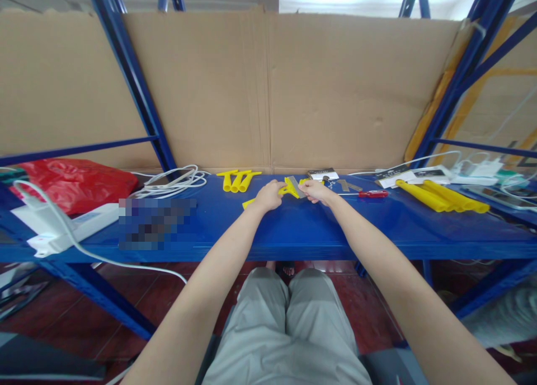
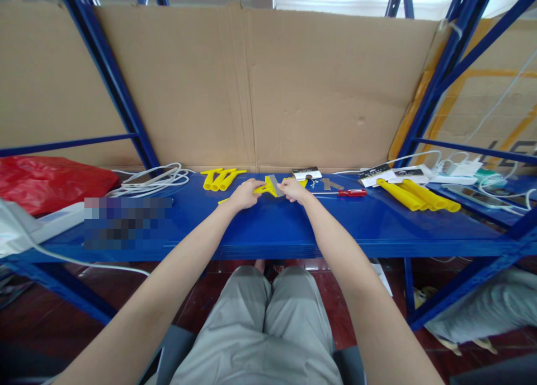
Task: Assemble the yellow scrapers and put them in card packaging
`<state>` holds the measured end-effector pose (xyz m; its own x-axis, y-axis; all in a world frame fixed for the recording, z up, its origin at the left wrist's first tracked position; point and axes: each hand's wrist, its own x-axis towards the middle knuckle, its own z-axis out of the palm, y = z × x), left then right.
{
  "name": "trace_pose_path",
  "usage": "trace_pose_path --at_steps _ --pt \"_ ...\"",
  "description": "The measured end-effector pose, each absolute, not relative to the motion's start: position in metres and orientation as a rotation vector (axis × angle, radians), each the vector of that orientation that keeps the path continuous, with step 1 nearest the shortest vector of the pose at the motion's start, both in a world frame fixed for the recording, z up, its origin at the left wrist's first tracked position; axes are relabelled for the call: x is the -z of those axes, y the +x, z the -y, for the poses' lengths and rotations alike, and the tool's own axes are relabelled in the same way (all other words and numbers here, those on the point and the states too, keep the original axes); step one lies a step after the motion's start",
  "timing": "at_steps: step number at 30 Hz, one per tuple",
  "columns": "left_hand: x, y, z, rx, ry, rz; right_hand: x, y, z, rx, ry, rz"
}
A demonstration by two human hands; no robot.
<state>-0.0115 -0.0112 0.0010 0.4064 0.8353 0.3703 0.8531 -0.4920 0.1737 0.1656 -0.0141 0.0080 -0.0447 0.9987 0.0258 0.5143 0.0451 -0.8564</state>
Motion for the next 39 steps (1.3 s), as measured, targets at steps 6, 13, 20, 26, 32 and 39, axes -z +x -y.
trace_pose_path --at_steps 6,13,20,26,32,39 --pt "0.001 -0.012 0.009 0.643 -2.607 1.533 -0.006 0.166 0.013 -0.852 -1.56 1.647" --pt "0.001 -0.013 0.01 0.581 -2.639 1.492 -0.005 0.166 0.012 -0.805 -1.556 1.686" --pt "-0.003 -0.012 0.017 0.363 -2.625 1.45 -0.008 0.165 0.015 -0.726 -1.57 1.769" --pt "-0.002 -0.013 0.016 0.337 -2.607 1.438 -0.01 0.164 0.018 -0.772 -1.509 1.795" --pt "-0.001 -0.015 0.013 0.374 -2.589 1.391 -0.012 0.172 0.016 -0.962 -1.413 1.837" --pt "-0.004 -0.015 0.017 0.405 -2.574 1.385 -0.007 0.179 0.01 -1.193 -1.268 1.742"
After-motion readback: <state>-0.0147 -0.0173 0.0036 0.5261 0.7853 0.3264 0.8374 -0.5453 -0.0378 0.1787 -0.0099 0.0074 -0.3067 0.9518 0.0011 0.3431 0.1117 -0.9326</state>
